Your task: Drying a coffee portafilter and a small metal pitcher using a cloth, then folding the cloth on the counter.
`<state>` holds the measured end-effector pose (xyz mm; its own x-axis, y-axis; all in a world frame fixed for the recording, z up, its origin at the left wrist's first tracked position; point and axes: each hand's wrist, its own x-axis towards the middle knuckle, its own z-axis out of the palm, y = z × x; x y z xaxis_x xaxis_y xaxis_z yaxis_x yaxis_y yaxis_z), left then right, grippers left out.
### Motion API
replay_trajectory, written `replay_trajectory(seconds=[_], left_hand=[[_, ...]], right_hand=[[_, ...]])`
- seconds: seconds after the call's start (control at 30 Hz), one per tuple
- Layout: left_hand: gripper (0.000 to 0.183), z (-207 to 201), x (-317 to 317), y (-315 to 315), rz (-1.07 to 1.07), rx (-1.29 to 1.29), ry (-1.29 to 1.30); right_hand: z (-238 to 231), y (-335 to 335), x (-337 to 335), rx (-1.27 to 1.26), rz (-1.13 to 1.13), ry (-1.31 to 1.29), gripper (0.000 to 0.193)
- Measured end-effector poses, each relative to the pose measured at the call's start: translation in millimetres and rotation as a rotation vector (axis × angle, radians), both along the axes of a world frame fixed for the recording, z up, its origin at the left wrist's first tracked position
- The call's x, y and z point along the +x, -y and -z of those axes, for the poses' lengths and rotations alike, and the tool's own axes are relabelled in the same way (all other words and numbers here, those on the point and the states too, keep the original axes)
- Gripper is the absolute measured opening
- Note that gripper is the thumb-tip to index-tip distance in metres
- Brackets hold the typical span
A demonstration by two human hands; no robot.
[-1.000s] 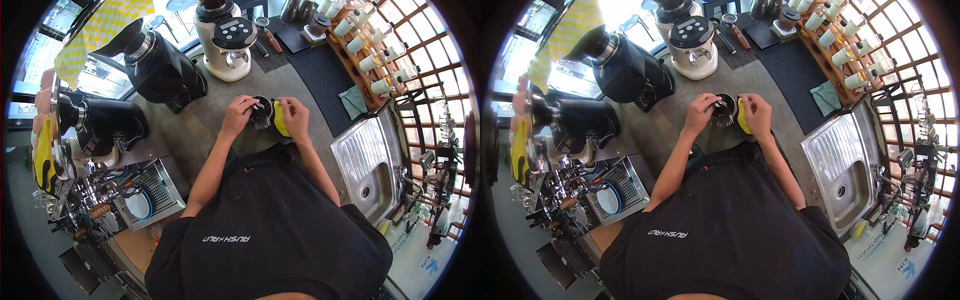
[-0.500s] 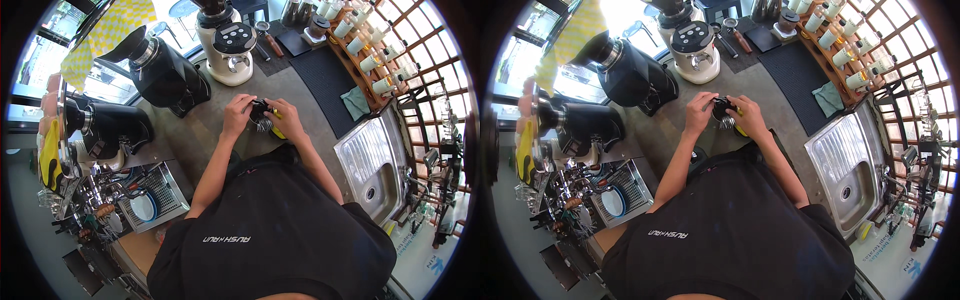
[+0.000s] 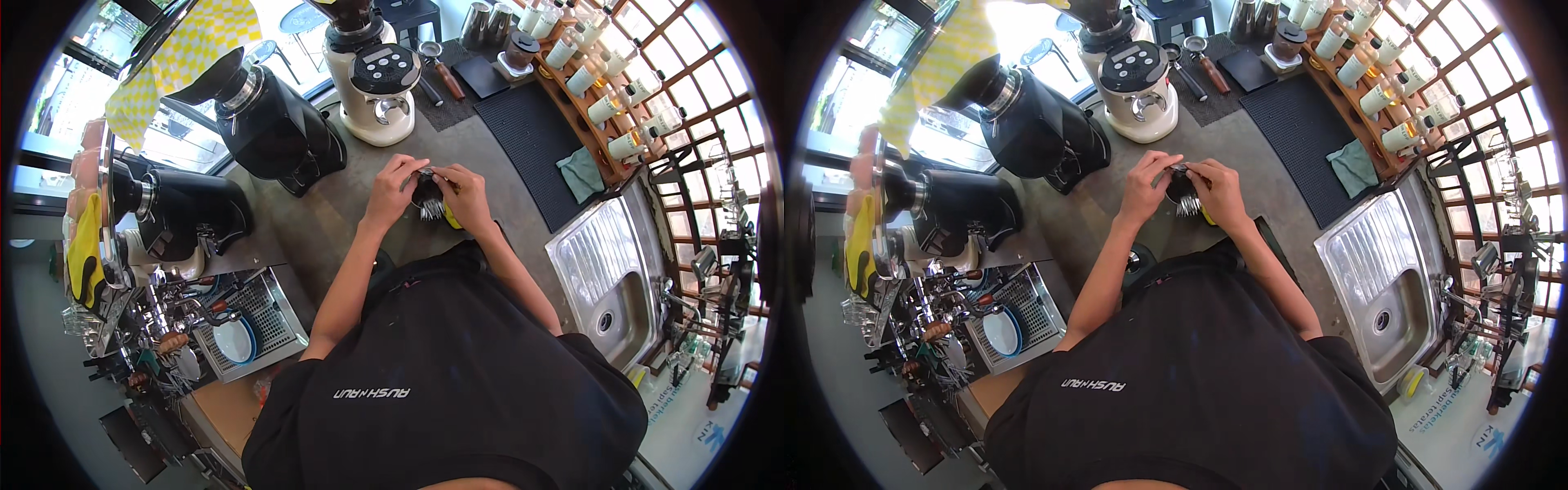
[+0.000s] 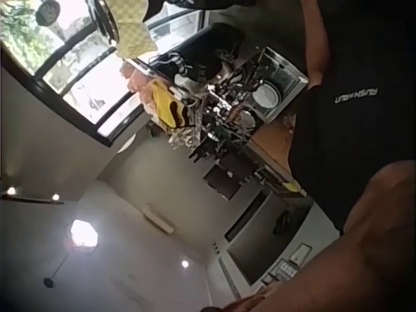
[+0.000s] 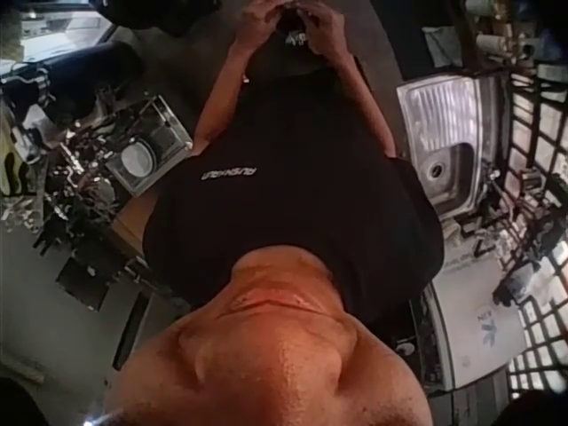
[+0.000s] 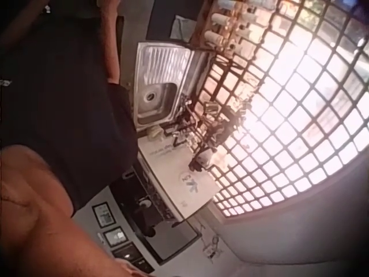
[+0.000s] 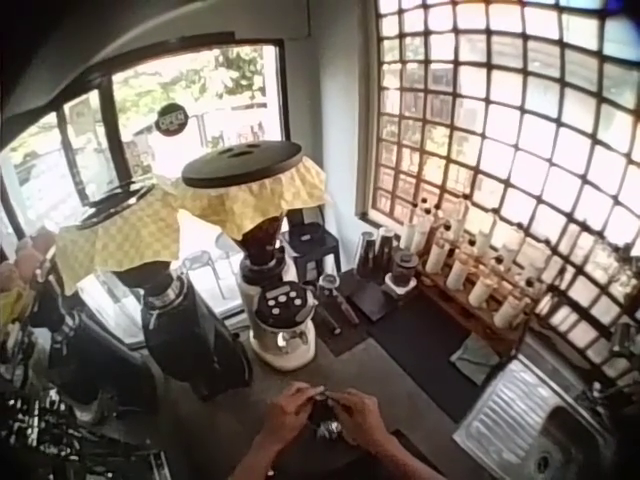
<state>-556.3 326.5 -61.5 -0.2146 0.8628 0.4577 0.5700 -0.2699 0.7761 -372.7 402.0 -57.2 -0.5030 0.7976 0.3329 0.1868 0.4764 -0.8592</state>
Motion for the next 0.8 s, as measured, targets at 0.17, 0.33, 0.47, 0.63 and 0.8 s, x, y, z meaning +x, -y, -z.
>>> replay_trajectory(seconds=[0.17,0.33,0.47,0.63,0.8], left_hand=[[0.034,-0.1,-5.6,-4.2,-0.091,0.059,-0.047],[0.024,-8.5,-16.3,-4.6,-0.230,0.093,0.122],[0.013,1.2,-20.4,-6.2,-0.294,0.149,0.495],[0.014,-14.9,-5.6,-1.2,-0.288,0.077,0.828],[0.010,-14.6,2.3,4.1,-0.360,0.032,0.908]], right_hand=[[-4.7,0.6,-9.4,-0.025,0.019,-0.049,0.020],[3.3,1.5,-4.3,-0.019,0.032,0.043,0.035],[12.3,1.7,-1.0,0.154,0.010,0.071,0.051],[-12.6,5.4,-2.9,0.103,-0.027,0.083,0.049],[-26.6,4.1,1.3,-0.056,-0.130,-0.003,0.035]])
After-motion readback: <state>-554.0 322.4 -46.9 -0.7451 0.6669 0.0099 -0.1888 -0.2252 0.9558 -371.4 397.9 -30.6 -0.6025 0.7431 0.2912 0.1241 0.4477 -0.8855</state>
